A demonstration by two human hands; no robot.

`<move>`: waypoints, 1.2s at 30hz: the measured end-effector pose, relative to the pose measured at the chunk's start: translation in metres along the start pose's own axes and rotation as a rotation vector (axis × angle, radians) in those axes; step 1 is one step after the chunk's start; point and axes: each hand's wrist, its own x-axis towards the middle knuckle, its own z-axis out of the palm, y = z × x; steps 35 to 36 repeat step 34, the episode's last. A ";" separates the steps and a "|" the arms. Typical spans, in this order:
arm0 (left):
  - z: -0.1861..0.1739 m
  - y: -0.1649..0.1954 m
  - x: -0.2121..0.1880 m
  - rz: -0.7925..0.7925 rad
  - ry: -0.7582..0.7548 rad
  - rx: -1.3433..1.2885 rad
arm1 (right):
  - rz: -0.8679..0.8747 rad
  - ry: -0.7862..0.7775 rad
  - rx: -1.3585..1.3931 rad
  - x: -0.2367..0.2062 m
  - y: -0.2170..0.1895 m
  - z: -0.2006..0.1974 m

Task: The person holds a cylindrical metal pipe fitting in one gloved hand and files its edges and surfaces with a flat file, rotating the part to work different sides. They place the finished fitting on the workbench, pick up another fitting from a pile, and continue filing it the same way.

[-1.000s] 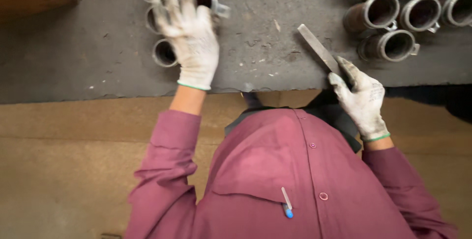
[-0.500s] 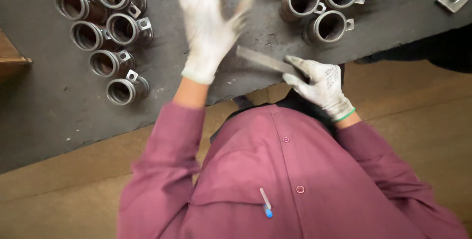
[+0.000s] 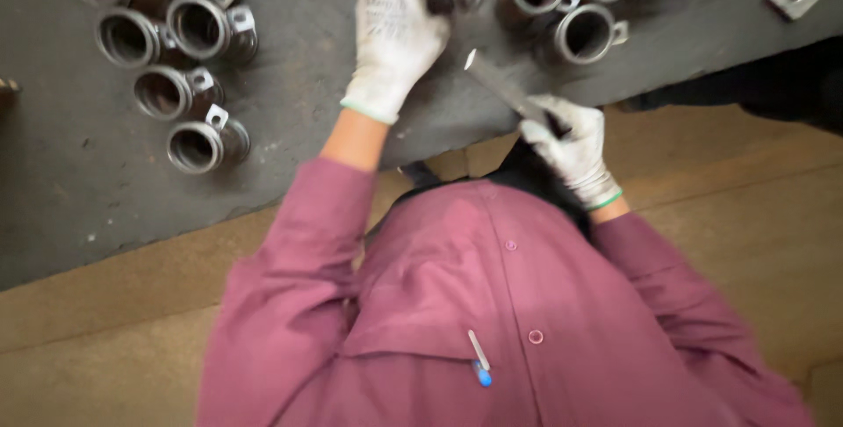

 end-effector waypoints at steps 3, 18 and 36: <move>-0.038 -0.007 -0.060 -0.006 -0.263 0.065 | 0.070 0.003 0.079 -0.006 0.008 0.001; -0.033 -0.027 -0.095 0.085 -0.365 0.125 | -0.300 -0.132 -0.378 -0.034 -0.042 0.013; -0.024 -0.031 -0.100 -0.035 -0.473 0.142 | -0.289 -0.181 -0.519 0.012 -0.117 0.016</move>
